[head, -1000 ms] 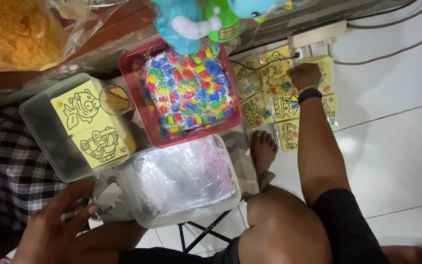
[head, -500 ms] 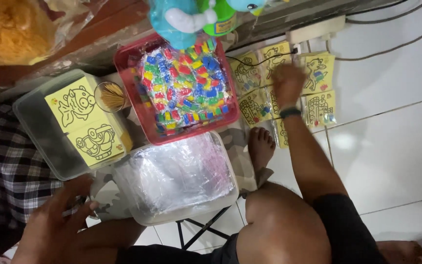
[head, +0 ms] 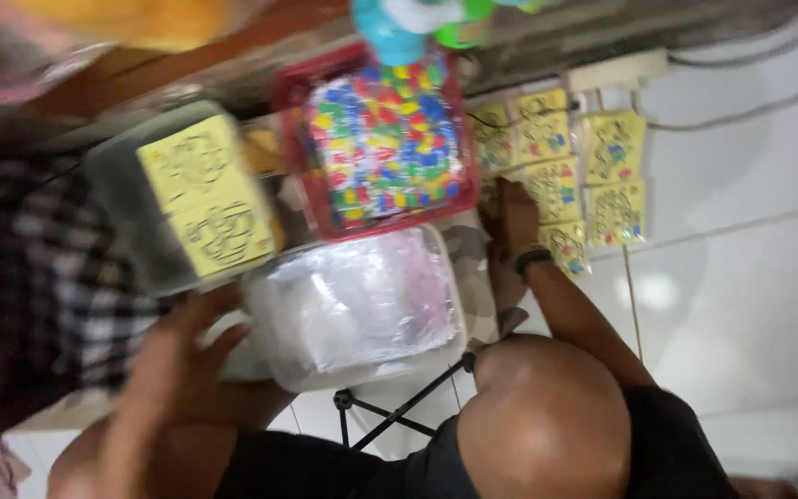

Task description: Packaging small yellow cards and colorful plastic pieces into clear plastic bags at a packing station.

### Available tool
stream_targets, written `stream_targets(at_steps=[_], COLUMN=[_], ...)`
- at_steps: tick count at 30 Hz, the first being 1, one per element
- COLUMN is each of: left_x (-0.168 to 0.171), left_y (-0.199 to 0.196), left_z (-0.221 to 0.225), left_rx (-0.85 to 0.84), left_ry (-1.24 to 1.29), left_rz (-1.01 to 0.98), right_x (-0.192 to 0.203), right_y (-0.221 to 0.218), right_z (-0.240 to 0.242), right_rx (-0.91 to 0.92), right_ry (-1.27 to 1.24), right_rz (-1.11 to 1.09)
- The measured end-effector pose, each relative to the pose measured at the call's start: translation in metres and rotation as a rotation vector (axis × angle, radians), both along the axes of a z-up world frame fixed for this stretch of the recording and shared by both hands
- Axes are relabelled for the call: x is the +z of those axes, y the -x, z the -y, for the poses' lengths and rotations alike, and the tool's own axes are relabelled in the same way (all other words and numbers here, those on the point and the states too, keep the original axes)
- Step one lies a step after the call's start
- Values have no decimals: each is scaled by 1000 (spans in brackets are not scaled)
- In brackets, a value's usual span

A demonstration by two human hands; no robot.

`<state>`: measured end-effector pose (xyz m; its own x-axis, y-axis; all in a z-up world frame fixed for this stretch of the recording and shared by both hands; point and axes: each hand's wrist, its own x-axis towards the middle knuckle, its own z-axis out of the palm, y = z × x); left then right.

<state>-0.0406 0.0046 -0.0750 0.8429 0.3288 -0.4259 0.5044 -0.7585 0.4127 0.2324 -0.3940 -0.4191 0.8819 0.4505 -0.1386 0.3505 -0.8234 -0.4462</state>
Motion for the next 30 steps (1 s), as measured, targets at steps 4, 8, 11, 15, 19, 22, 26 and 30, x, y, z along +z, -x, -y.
stream_targets(at_steps=[4, 8, 11, 15, 19, 22, 26, 30], left_x=[-10, -34, -74, -132, -116, -96, -120, -62], left_y=[-24, -28, -19, -17, -26, -29, -40, -31], left_z=[59, 96, 101, 95, 95, 94, 92, 95], left_rx=[10, -201, -310, -365, -374, -330, -343, -367], left_ry=[-10, -83, -226, -357, -292, -115, -50, -77], left_rz=[267, 28, 39, 224, 244, 204, 140, 149], right_x=[5, 75, 193, 383, 457, 457, 447, 392], right_y=[-32, -92, -111, -66, 11, 70, 132, 149], right_z=[23, 35, 30, -9, -61, -99, -139, -152], right_rx=[-45, -112, 21, 96, 255, 308, 472, 754], right_ry=[-101, -185, -149, -470, -599, -749, -444, -20], right_rz=[12, -32, 136, 153, 154, -99, -147, -89])
